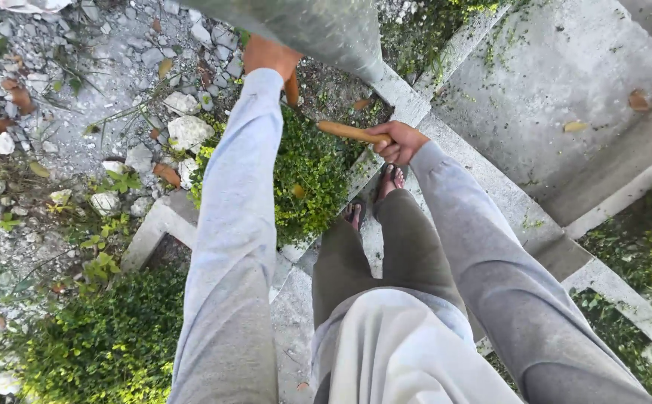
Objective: Trimming and shaping small bushes using long-handled hedge shears in an outdoor garden.
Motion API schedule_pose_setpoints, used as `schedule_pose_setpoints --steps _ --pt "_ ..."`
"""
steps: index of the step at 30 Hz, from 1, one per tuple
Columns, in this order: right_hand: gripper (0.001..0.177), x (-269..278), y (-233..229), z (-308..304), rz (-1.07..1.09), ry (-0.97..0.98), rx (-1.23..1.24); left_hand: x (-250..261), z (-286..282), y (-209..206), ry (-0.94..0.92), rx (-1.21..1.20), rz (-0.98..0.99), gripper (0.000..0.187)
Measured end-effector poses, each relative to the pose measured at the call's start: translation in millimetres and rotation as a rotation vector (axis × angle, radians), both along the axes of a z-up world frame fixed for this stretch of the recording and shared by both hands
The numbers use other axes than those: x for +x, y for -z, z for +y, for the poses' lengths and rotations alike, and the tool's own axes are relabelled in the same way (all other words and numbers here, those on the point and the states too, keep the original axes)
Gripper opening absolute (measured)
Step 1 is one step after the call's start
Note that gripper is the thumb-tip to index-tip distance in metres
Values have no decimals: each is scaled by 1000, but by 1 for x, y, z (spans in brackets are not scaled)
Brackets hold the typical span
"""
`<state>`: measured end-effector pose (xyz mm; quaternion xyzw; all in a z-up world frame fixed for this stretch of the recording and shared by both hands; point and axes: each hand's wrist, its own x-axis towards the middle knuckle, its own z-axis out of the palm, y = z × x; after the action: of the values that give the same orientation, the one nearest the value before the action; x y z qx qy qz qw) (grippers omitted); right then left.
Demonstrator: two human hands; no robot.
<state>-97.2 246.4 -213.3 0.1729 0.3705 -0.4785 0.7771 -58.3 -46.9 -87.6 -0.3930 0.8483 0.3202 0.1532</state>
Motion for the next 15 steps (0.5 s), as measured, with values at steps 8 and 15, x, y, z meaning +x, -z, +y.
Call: schedule_pose_setpoints --steps 8,15 --pt "17 -9 27 -21 -79 -138 3 -10 36 -15 -64 58 -159 30" --pt "14 27 6 -32 200 39 -10 63 142 47 186 -241 40 34"
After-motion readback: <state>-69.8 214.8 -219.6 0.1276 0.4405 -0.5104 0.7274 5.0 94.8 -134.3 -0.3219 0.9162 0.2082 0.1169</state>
